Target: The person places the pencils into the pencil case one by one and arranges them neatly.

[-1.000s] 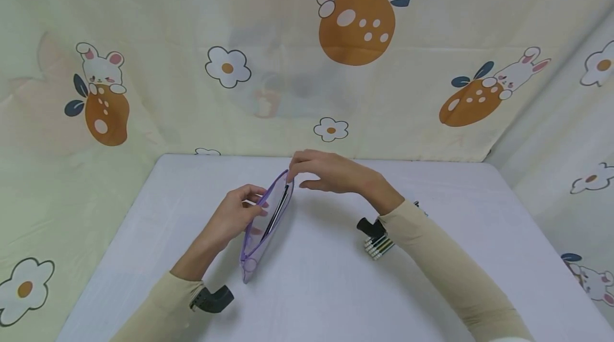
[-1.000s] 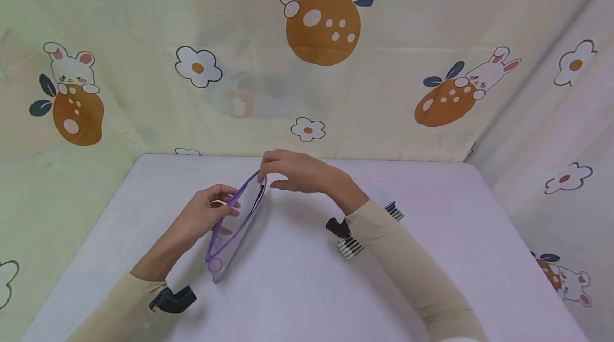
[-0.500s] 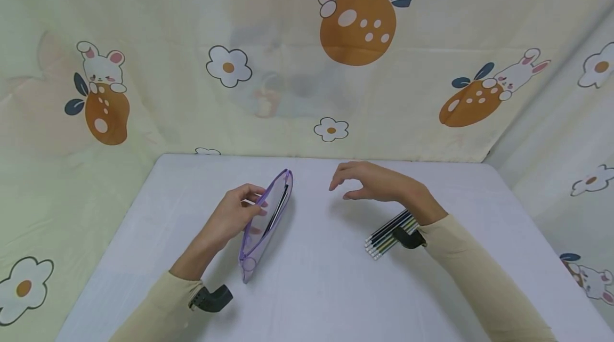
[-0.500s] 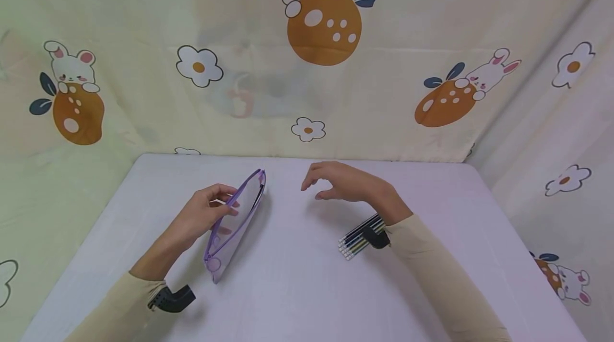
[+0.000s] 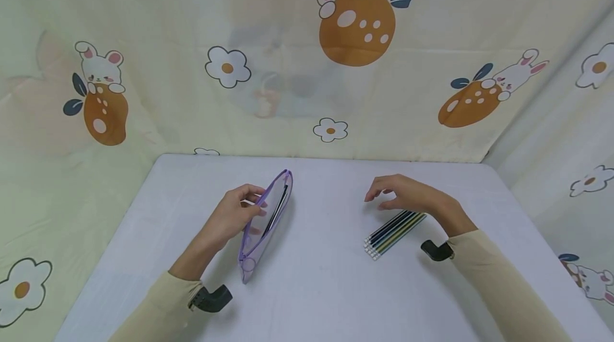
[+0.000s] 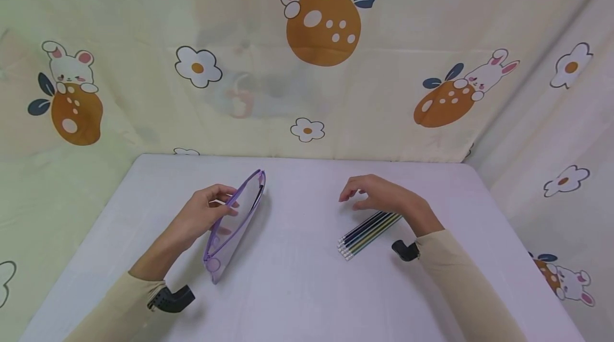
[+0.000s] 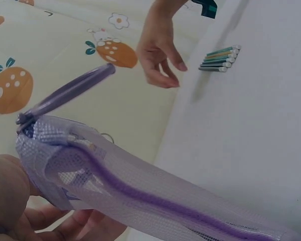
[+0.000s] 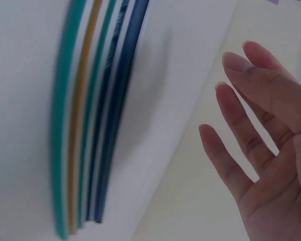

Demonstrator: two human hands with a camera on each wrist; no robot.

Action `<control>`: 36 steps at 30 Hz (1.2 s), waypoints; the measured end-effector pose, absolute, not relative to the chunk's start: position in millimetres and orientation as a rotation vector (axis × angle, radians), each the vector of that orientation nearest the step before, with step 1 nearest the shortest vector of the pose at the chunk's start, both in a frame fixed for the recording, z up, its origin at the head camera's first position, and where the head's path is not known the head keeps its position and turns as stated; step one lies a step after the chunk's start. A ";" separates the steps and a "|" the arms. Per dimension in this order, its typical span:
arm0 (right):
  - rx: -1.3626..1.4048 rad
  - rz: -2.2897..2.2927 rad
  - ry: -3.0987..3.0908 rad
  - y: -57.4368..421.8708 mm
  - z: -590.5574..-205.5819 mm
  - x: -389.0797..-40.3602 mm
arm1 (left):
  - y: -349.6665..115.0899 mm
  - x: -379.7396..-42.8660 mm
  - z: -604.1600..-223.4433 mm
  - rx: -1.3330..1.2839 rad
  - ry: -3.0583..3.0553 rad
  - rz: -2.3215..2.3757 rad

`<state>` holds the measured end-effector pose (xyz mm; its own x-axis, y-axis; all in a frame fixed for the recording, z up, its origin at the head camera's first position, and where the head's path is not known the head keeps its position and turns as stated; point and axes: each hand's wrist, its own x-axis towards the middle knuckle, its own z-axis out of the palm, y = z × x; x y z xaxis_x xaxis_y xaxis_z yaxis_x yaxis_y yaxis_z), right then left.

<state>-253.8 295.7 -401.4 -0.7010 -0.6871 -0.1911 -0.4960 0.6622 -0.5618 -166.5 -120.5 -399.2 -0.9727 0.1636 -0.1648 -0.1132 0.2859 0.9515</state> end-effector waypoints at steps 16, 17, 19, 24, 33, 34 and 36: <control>-0.838 -0.678 2.577 345.3 -421.5 -245.0 | -121.6 -166.3 -400.0 0.038 2.319 1.759; -0.852 -0.673 2.581 347.2 -422.7 -244.8 | -121.7 -166.2 -399.9 0.037 2.317 1.760; -0.862 -0.663 2.588 350.1 -425.3 -244.8 | -121.7 -166.0 -399.9 0.037 2.313 1.762; -0.872 -0.655 2.606 355.4 -431.0 -246.4 | -121.6 -166.0 -400.6 0.035 2.310 1.766; -0.842 -0.610 2.632 356.2 -434.2 -250.0 | -121.2 -166.2 -400.2 0.024 2.309 1.761; -0.831 -0.602 2.628 355.5 -434.3 -250.4 | -121.3 -166.1 -400.0 0.025 2.309 1.762; -0.811 -0.579 2.622 354.2 -434.5 -251.1 | -121.4 -165.9 -399.7 0.030 2.309 1.761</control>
